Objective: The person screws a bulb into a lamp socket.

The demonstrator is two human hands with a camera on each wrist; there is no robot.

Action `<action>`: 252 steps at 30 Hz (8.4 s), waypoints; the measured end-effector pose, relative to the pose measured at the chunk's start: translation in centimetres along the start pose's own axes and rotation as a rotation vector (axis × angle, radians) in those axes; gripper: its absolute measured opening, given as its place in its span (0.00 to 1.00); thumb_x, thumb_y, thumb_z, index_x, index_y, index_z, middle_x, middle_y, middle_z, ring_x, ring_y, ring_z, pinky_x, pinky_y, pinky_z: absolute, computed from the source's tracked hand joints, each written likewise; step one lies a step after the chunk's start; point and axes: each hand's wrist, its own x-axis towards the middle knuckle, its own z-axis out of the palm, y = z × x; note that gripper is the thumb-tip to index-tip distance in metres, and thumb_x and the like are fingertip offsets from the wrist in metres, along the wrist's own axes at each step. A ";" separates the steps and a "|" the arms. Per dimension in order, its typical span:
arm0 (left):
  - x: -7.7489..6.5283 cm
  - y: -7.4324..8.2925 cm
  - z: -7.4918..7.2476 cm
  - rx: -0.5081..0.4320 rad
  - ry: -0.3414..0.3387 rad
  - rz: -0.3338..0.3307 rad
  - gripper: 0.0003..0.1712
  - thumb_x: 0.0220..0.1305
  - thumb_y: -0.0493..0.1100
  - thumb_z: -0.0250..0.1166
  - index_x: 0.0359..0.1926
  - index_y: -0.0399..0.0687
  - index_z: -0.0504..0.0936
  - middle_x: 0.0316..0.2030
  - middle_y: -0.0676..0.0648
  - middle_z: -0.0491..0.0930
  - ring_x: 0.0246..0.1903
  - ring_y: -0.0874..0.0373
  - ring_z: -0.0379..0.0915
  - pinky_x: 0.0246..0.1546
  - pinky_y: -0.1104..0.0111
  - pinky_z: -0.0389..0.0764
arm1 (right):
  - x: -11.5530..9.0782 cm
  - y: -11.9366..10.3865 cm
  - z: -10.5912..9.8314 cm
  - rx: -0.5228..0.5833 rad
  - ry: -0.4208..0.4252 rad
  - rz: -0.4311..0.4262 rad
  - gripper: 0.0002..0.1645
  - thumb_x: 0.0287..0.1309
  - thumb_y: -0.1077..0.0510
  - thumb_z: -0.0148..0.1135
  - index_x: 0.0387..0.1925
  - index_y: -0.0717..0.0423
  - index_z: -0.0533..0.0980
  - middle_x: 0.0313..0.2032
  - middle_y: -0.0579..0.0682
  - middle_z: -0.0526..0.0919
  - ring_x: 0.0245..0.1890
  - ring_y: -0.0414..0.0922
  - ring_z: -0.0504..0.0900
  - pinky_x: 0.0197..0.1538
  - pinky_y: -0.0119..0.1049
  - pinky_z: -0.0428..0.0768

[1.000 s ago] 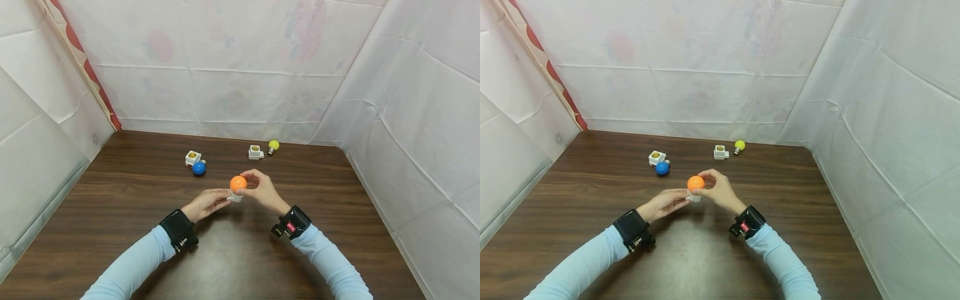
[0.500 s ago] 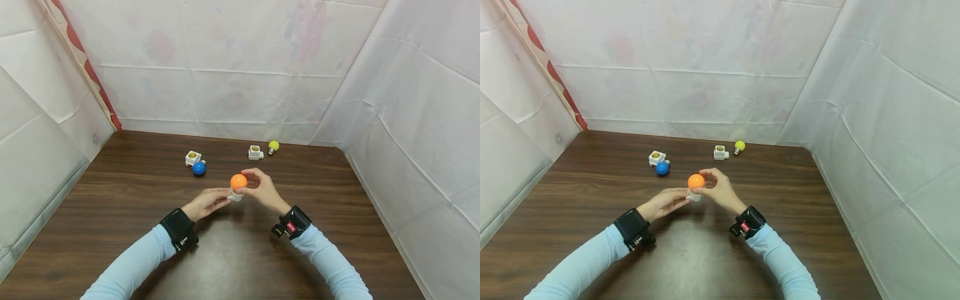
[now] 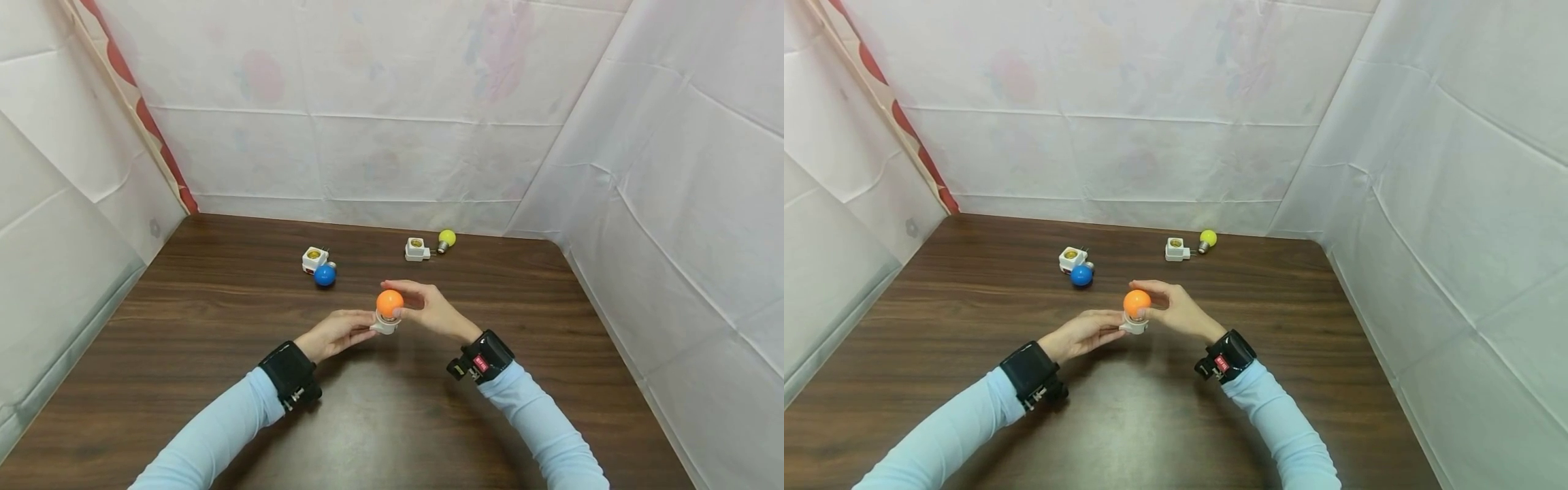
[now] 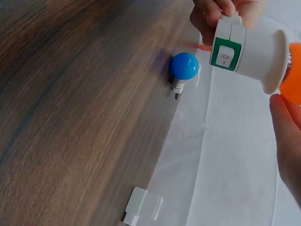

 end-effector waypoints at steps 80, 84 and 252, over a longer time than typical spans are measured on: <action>-0.3 -0.9 0.6 -0.087 0.088 0.011 0.25 0.63 0.33 0.56 0.60 0.29 0.65 0.42 0.43 0.76 0.37 0.61 0.78 0.45 0.74 0.81 | -0.8 0.1 1.5 -0.070 0.233 0.096 0.24 0.47 0.63 0.68 0.48 0.65 0.73 0.46 0.59 0.79 0.45 0.54 0.78 0.50 0.46 0.80; -0.2 -1.0 0.6 -0.080 0.072 0.027 0.26 0.63 0.33 0.56 0.60 0.27 0.64 0.40 0.44 0.77 0.37 0.61 0.77 0.45 0.74 0.81 | -0.8 0.2 1.8 -0.095 0.291 0.076 0.25 0.43 0.63 0.71 0.43 0.67 0.73 0.43 0.60 0.78 0.41 0.54 0.78 0.47 0.51 0.80; -0.4 -0.7 0.4 -0.035 0.043 0.021 0.24 0.65 0.34 0.55 0.60 0.28 0.64 0.47 0.42 0.74 0.40 0.62 0.77 0.48 0.74 0.79 | -0.8 1.1 2.2 0.023 0.314 0.093 0.28 0.44 0.65 0.70 0.50 0.66 0.73 0.46 0.62 0.80 0.46 0.54 0.80 0.50 0.37 0.81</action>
